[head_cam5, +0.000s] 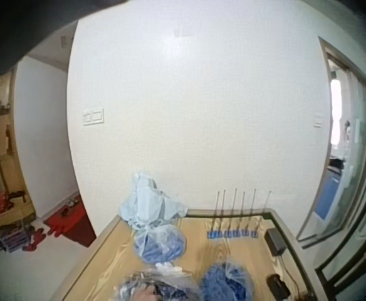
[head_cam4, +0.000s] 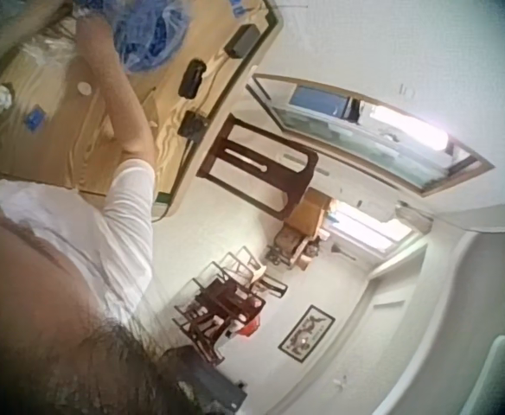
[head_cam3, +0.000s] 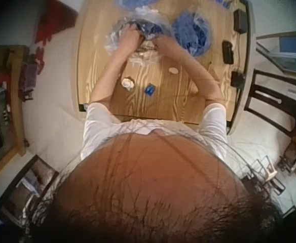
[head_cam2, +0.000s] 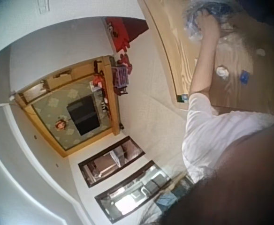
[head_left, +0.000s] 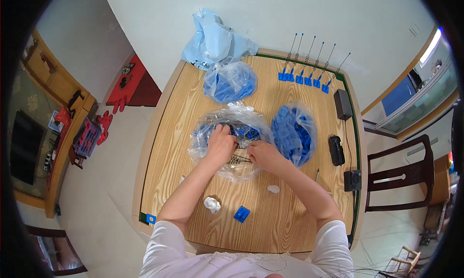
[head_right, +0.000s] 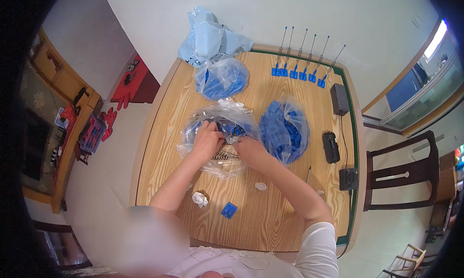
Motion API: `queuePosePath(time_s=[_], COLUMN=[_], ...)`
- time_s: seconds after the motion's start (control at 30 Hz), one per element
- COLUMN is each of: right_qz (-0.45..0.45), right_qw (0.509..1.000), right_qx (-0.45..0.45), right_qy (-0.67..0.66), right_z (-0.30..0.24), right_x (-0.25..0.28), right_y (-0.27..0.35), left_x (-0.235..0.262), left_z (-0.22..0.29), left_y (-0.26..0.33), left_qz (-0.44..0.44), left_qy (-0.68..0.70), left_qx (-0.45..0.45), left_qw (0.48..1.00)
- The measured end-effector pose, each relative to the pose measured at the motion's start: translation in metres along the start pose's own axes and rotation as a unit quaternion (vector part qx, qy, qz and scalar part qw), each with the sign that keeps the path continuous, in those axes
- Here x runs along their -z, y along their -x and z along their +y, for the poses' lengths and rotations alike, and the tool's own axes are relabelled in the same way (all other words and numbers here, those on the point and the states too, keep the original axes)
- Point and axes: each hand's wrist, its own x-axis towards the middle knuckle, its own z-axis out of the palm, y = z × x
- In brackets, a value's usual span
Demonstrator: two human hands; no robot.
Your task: The person assembles small blue plastic components using screws and a manual screwdriver.
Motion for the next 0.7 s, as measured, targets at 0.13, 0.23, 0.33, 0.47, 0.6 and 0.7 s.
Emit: queuePosePath(time_s=[0.13,0.23,0.33,0.47,0.6,0.7], right_qz=[0.035,0.051,0.068,0.101,0.11,0.125], right_qw=[0.998,0.984,0.96,0.946,0.927,0.93], right_qx=[-0.017,-0.038,-0.118,-0.115,-0.117,-0.109], right_qy=[-0.057,-0.164,-0.245,-0.287,-0.34,-0.328], right_z=[0.001,0.005,0.002,-0.002,-0.019,-0.034], right_x=[0.007,0.011,0.014,0.019,0.03,0.041], right_y=[0.0,-0.003,-0.005,-0.002,0.001,0.002], left_x=[-0.006,-0.012,-0.013,-0.002,0.016,0.026], left_z=[0.006,0.007,0.006,0.008,0.02,0.03], left_y=[-0.009,-0.012,-0.008,0.001,0.011,0.014], left_qz=[-0.026,-0.04,-0.057,-0.008,0.018,0.025], left_qy=[-0.022,-0.022,0.017,0.171,0.4,0.474], left_qx=[0.018,0.037,0.066,0.087,0.151,0.166], left_qw=[0.999,0.998,0.996,0.981,0.904,0.865])
